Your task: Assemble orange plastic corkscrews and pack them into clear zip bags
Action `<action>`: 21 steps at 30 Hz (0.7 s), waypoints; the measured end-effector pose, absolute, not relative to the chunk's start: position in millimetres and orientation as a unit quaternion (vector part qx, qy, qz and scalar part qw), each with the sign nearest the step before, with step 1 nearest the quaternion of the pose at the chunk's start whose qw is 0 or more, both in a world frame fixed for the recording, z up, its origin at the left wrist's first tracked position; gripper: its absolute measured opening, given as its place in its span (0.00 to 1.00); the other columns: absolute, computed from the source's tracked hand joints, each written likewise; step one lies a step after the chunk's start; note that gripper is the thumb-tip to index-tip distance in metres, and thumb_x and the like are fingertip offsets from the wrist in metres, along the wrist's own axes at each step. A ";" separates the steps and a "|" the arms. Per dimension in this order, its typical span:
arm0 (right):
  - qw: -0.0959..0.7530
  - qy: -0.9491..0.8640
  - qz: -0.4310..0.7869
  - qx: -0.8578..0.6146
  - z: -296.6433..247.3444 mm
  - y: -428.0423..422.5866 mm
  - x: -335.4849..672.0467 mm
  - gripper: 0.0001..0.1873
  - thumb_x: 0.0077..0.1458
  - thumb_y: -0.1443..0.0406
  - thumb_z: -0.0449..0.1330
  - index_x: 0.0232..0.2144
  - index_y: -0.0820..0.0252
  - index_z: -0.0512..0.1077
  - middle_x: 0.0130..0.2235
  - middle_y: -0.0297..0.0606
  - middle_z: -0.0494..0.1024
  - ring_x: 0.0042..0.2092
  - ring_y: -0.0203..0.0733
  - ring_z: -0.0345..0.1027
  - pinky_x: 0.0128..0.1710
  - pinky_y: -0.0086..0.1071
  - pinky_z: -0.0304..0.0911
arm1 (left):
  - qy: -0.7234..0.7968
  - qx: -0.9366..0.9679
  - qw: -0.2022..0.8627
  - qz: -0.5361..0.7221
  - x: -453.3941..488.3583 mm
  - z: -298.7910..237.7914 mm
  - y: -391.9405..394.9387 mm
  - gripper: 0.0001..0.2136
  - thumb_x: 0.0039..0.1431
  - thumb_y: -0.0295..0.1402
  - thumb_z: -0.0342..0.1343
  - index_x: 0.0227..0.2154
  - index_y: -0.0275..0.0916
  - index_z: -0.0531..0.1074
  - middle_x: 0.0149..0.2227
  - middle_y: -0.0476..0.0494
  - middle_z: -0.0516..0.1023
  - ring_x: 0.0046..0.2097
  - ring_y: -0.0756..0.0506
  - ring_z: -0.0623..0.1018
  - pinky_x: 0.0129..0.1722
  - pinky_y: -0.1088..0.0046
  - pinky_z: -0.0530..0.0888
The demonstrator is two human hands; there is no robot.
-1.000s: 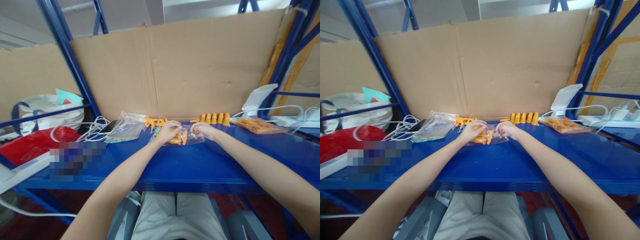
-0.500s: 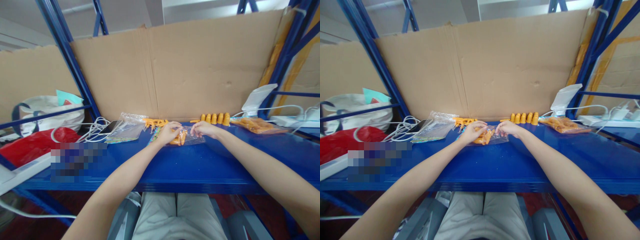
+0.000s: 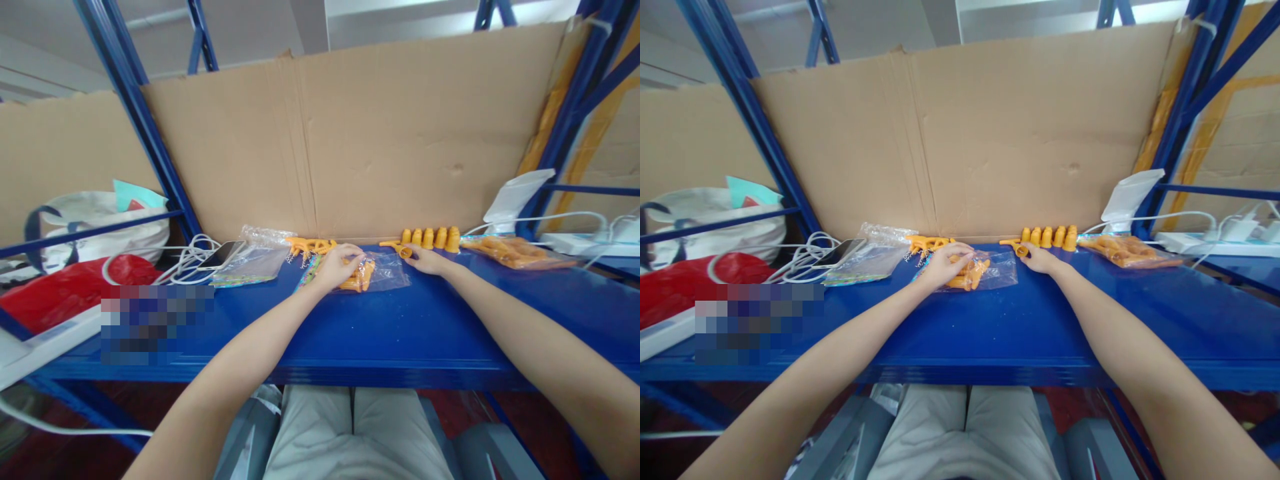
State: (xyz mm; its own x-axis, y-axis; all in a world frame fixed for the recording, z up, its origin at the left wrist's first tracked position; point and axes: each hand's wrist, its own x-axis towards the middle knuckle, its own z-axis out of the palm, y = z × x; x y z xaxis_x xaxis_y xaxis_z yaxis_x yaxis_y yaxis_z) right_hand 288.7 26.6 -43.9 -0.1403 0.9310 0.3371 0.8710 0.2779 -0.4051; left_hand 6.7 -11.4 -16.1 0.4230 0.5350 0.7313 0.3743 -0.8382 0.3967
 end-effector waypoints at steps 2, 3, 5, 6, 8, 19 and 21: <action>0.257 -0.744 0.047 -0.615 -40.9 23.3 284.9 0.19 0.53 0.65 0.55 0.48 0.59 0.71 0.46 0.44 0.77 0.48 0.49 0.70 0.49 0.38 0.62 | 0.272 0.840 0.086 0.462 6.8 -16.0 -11.6 0.07 0.57 0.31 0.54 0.29 0.39 0.77 0.36 0.44 0.80 0.41 0.46 0.77 0.47 0.65 0.72; 0.250 -0.737 0.034 -0.628 -37.9 21.3 282.5 0.19 0.52 0.66 0.54 0.47 0.60 0.71 0.46 0.44 0.77 0.46 0.49 0.70 0.48 0.37 0.62 | 0.270 0.840 0.085 0.462 6.8 -16.0 -11.7 0.07 0.57 0.31 0.54 0.29 0.39 0.77 0.36 0.44 0.80 0.41 0.46 0.77 0.47 0.65 0.72; 0.240 -0.726 0.012 -0.644 -31.0 17.8 277.6 0.18 0.51 0.68 0.54 0.45 0.62 0.72 0.43 0.46 0.78 0.44 0.49 0.71 0.45 0.35 0.63 | 0.267 0.840 0.085 0.464 6.9 -16.1 -11.7 0.07 0.57 0.31 0.54 0.29 0.39 0.76 0.36 0.44 0.80 0.41 0.46 0.77 0.46 0.65 0.72; 0.234 -0.725 0.005 -0.648 -28.0 16.7 275.5 0.17 0.51 0.69 0.53 0.43 0.64 0.73 0.42 0.46 0.78 0.43 0.48 0.72 0.44 0.35 0.63 | 0.266 0.840 0.085 0.465 6.9 -16.2 -11.6 0.06 0.57 0.31 0.54 0.29 0.38 0.76 0.36 0.44 0.80 0.40 0.46 0.77 0.46 0.65 0.72; 0.224 -0.732 -0.002 -0.643 -24.2 16.0 272.4 0.15 0.51 0.70 0.52 0.38 0.65 0.75 0.38 0.46 0.79 0.41 0.48 0.72 0.43 0.35 0.63 | 0.265 0.840 0.084 0.466 7.0 -16.6 -11.3 0.06 0.57 0.30 0.54 0.29 0.38 0.76 0.36 0.44 0.80 0.40 0.46 0.78 0.45 0.66 0.73; 0.182 -0.817 -0.042 -0.546 -37.3 23.1 272.3 0.24 0.47 0.73 0.53 0.46 0.54 0.73 0.53 0.39 0.73 0.56 0.48 0.63 0.55 0.44 0.57 | 0.251 0.842 0.077 0.472 7.3 -18.3 -10.0 0.06 0.57 0.30 0.55 0.28 0.37 0.76 0.34 0.43 0.80 0.39 0.46 0.78 0.43 0.67 0.73; 0.162 -0.789 -0.062 -0.589 -33.4 17.8 273.4 0.21 0.48 0.71 0.54 0.45 0.53 0.74 0.53 0.41 0.72 0.56 0.53 0.61 0.55 0.50 0.55 | 0.253 0.841 0.079 0.472 7.4 -18.3 -10.2 0.07 0.57 0.30 0.55 0.28 0.37 0.76 0.34 0.43 0.80 0.39 0.46 0.78 0.43 0.67 0.73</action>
State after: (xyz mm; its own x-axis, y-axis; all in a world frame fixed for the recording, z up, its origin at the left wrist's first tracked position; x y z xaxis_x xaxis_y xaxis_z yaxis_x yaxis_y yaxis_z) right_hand 273.4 17.8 -33.4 -0.2533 0.9103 0.3275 0.9500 0.2979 -0.0933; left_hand 7.4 -10.2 -18.3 0.4268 0.5000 0.7535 0.3518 -0.8594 0.3710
